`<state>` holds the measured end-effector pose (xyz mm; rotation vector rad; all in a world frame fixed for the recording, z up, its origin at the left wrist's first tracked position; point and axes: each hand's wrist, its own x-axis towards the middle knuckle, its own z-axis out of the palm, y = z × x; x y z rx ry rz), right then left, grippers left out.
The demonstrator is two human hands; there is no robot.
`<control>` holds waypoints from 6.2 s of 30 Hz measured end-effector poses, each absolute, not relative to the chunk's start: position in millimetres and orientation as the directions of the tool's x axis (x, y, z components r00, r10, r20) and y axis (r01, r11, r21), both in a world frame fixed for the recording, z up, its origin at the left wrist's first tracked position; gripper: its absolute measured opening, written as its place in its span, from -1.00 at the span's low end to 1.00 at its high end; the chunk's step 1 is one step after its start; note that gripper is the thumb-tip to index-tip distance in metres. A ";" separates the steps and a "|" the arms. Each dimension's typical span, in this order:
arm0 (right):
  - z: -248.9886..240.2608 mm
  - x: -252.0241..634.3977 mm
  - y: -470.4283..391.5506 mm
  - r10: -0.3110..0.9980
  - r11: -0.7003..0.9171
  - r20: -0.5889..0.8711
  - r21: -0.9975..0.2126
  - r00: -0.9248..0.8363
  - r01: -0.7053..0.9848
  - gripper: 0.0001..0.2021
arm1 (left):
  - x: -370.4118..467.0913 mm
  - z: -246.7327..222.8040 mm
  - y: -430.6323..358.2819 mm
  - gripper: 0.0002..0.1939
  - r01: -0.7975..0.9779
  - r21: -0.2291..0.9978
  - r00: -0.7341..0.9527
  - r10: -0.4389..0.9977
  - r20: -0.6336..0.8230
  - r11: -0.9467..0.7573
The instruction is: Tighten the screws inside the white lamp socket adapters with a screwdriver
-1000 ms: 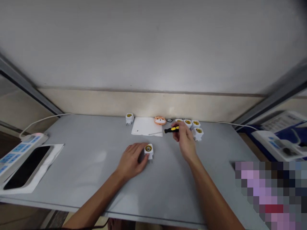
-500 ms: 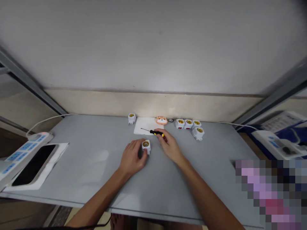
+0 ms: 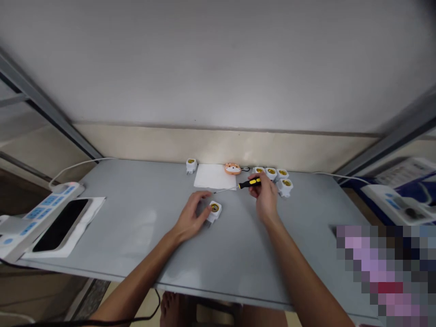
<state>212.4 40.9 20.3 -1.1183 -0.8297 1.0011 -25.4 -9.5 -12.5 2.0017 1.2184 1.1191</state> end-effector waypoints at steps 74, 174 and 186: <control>51.4 189.8 -7.2 0.826 0.500 0.542 -0.831 0.154 0.242 -0.85 | -21.9 -2.9 -15.5 -0.64 0.510 0.596 0.548 0.768 0.331 -0.621; 63.6 186.7 -18.4 0.606 0.731 0.786 -0.490 -0.122 0.475 -0.89 | -21.1 -16.8 -21.8 -0.62 0.515 0.452 0.559 0.685 0.467 -0.729; 58.3 189.4 -16.5 0.556 0.714 0.818 -0.561 0.148 0.419 -0.88 | -19.1 -11.4 -23.4 -0.63 0.465 0.447 0.555 0.645 0.525 -0.764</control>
